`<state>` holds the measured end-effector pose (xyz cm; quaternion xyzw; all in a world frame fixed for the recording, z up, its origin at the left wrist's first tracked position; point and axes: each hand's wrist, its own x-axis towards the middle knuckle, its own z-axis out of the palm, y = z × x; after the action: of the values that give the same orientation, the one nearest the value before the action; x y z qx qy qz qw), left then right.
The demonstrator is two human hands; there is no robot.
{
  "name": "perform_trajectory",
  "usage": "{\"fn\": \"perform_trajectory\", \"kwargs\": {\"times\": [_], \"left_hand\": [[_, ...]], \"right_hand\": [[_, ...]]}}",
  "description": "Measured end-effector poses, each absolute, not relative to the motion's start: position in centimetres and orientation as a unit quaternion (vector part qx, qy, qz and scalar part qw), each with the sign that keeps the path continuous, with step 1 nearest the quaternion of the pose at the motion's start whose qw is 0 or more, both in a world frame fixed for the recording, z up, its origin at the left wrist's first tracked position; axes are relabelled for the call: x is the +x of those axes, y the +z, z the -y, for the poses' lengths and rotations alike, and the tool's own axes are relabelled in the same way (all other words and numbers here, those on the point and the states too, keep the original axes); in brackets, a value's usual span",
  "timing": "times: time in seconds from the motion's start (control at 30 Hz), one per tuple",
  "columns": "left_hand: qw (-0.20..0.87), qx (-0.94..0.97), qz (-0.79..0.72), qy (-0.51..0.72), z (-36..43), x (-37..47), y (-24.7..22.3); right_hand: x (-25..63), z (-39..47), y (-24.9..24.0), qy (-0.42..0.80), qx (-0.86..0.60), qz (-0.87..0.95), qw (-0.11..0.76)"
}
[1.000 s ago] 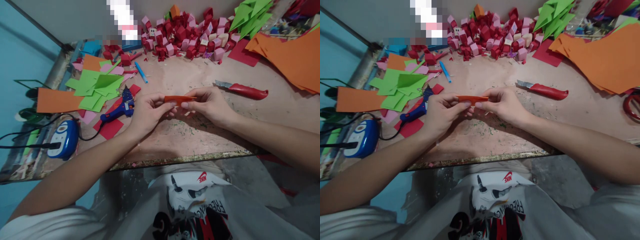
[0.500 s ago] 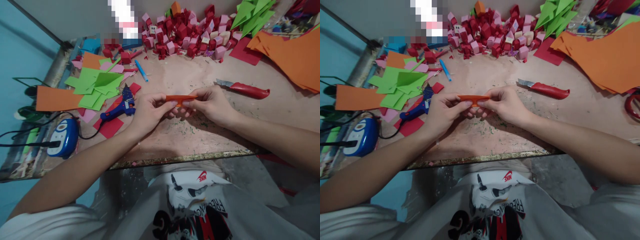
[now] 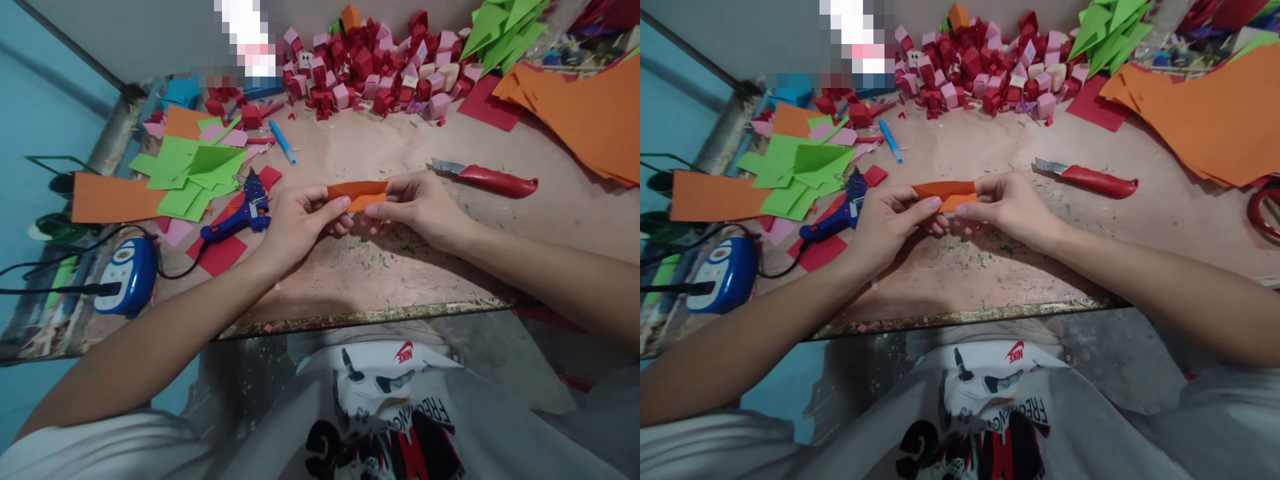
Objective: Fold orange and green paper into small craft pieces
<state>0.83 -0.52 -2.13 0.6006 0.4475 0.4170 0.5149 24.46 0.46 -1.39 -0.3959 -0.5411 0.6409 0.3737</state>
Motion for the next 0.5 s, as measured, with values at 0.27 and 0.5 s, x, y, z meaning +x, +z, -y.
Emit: {"fn": "perform_trajectory", "kwargs": {"times": [0.27, 0.5], "left_hand": [[0.511, 0.608, -0.445, 0.415, 0.55, 0.92, -2.02], [0.503, 0.608, -0.448, 0.420, 0.74, 0.95, -1.92]], "right_hand": [[24.25, -0.27, -1.05, 0.614, -0.410, 0.549, 0.392], [24.37, -0.21, -1.23, 0.605, -0.411, 0.559, 0.392]]}}
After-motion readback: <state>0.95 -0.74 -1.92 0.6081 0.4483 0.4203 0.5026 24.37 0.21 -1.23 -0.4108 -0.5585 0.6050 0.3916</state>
